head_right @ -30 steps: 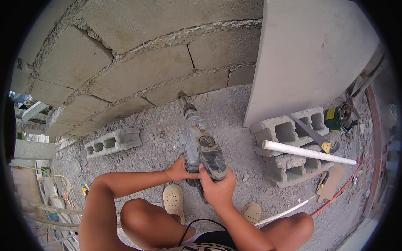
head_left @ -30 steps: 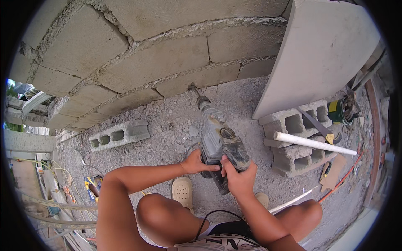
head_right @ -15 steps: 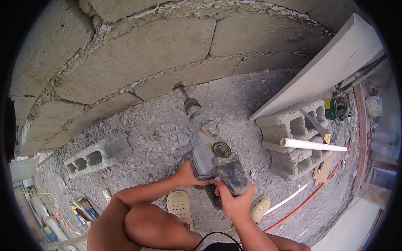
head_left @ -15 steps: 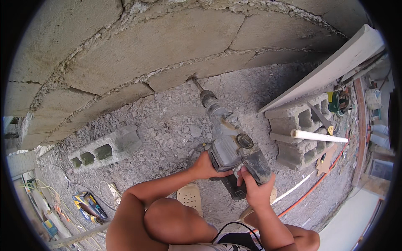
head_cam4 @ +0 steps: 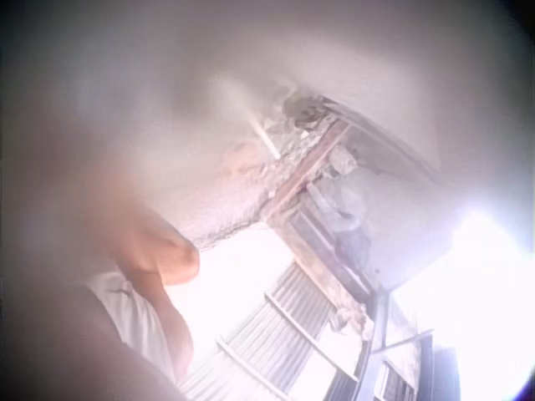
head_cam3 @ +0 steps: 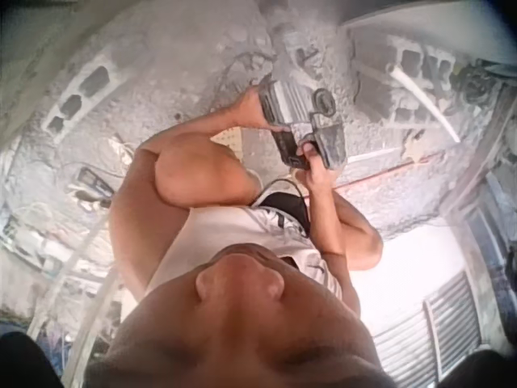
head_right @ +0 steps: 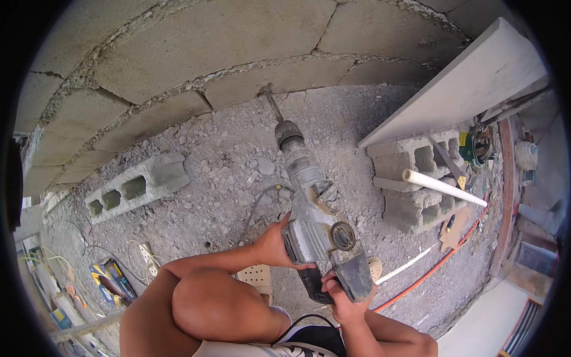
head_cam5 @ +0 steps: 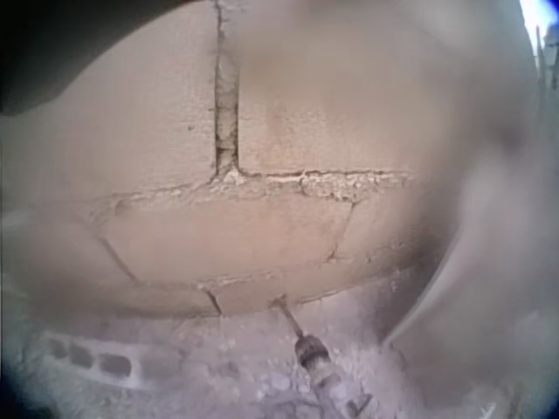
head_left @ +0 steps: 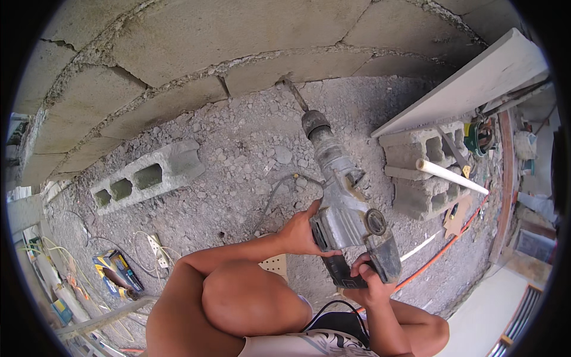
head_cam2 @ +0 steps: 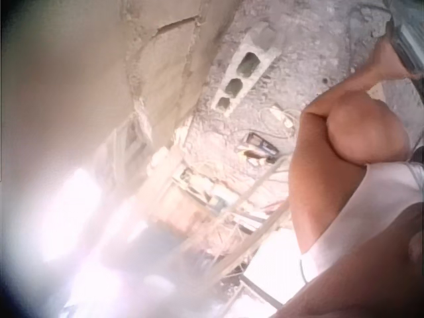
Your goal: The person uses a corded rotary hammer drill to bore a hole into a concrete block wall. They hold the drill with both hands, apply pressure, and periodically retract the bit to clear debris while continuing to deepen the hole.
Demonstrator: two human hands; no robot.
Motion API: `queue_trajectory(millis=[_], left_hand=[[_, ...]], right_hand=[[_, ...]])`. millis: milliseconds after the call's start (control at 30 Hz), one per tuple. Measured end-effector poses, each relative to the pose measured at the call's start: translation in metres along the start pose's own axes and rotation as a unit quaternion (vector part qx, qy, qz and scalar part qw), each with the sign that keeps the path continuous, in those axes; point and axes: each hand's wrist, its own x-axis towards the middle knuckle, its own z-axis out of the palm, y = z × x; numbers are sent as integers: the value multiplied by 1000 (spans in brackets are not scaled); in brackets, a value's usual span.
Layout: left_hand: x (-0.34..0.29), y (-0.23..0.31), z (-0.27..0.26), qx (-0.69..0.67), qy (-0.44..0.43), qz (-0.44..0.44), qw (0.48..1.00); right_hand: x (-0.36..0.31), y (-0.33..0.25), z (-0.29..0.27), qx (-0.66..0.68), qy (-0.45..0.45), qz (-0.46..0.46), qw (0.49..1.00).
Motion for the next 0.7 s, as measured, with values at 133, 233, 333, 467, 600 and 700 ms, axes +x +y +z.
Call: queue_trajectory(millis=[133,233,333,467,600,700], left_hand=[[-8,15,-4,2,35,40,999],[-15,17,-3,21,25,35,999],[-10,20,-2,41,19,70,997],[-9,24,-4,-7,7,82,997],[-9,15,-2,-46,-3,57,997],[-5,3,-3,-64,11,70,995]], right_hand=[[-8,-5,-2,37,-6,-13,999],[-13,-9,0,18,-18,-32,999],[-14,-11,-4,-8,-24,-37,999],[-15,-8,-3,-7,-23,-45,999],[-12,-12,3,-50,-33,-54,997],[-8,-13,10,-63,-33,-51,996]])
